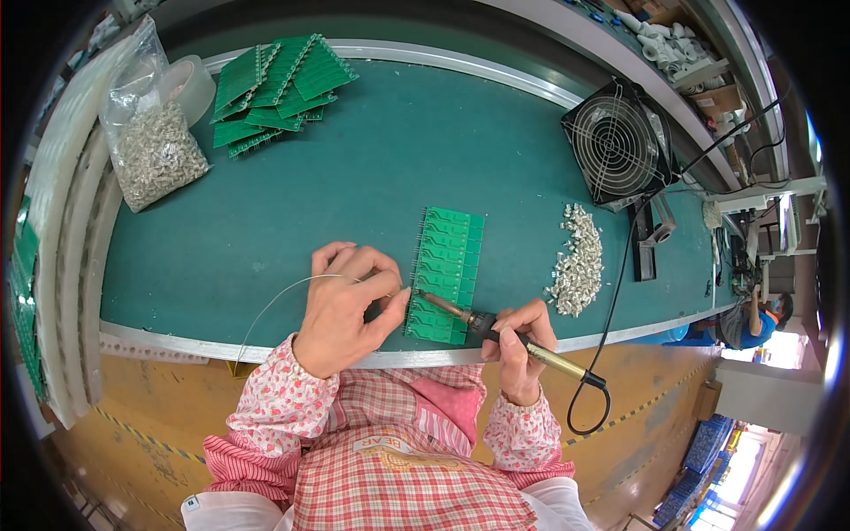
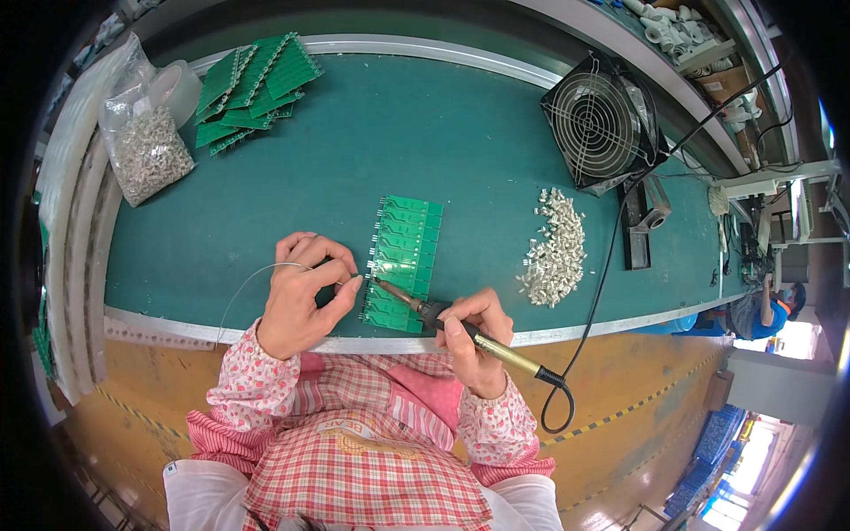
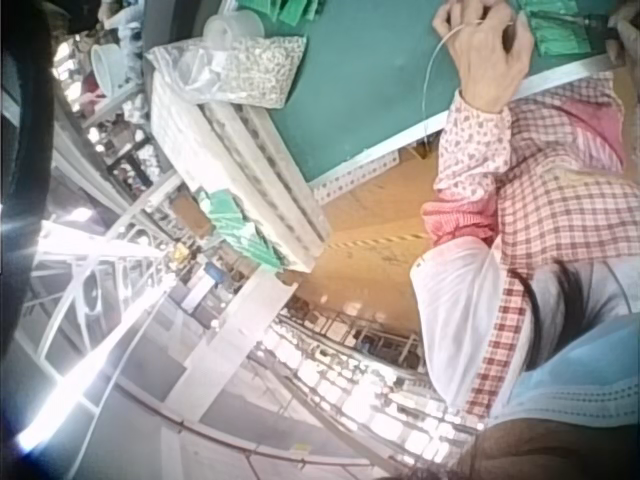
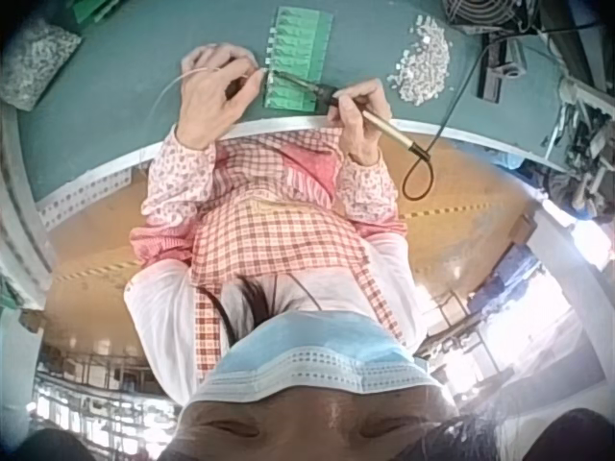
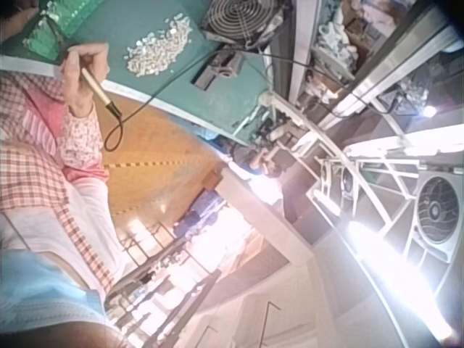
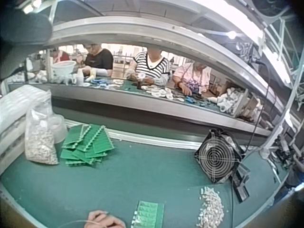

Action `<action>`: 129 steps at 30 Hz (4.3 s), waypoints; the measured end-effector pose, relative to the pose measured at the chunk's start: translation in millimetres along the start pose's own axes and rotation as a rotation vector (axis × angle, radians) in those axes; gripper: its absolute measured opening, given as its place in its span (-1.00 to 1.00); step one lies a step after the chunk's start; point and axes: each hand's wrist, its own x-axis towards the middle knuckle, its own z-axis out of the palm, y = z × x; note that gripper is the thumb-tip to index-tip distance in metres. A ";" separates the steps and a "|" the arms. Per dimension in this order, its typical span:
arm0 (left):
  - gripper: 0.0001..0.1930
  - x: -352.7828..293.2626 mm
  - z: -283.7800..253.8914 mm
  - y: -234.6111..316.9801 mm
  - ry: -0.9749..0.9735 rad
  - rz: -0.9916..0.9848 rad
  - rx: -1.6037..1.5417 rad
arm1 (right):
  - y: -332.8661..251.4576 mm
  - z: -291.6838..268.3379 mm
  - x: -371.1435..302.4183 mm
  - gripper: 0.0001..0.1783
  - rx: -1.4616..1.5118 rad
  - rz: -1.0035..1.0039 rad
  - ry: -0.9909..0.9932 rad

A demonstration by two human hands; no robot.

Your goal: The person solders components onto a circuit board using a soldering iron and solder wire, sets the completed board aside, and solders another circuit board.

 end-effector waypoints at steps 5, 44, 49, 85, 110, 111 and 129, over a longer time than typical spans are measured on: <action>-0.87 -0.4 1.0 -0.9 0.008 0.043 0.011 | -0.7 0.6 0.0 -0.80 -0.004 0.006 0.004; -0.90 2.0 -0.2 1.8 -0.019 0.041 0.022 | -3.5 3.0 2.2 -0.74 0.000 0.063 0.056; -0.91 2.0 -0.4 2.1 -0.029 0.038 0.033 | -4.8 3.4 1.9 -0.74 -0.005 0.081 0.054; -0.93 -0.8 3.8 2.4 -0.013 0.057 0.116 | -2.2 4.5 4.0 -0.80 -0.010 0.068 0.050; -0.92 -18.6 -5.6 27.9 -0.041 0.166 0.063 | -18.5 11.9 -0.1 -0.82 -0.388 -0.201 0.003; -0.92 -23.8 -4.3 31.3 -0.042 0.166 0.064 | -24.5 13.7 3.0 -0.77 -0.724 -0.341 -0.165; -0.74 -21.2 -8.5 8.7 0.193 -0.058 -0.003 | 0.8 16.3 -19.0 -0.83 0.069 -0.035 0.269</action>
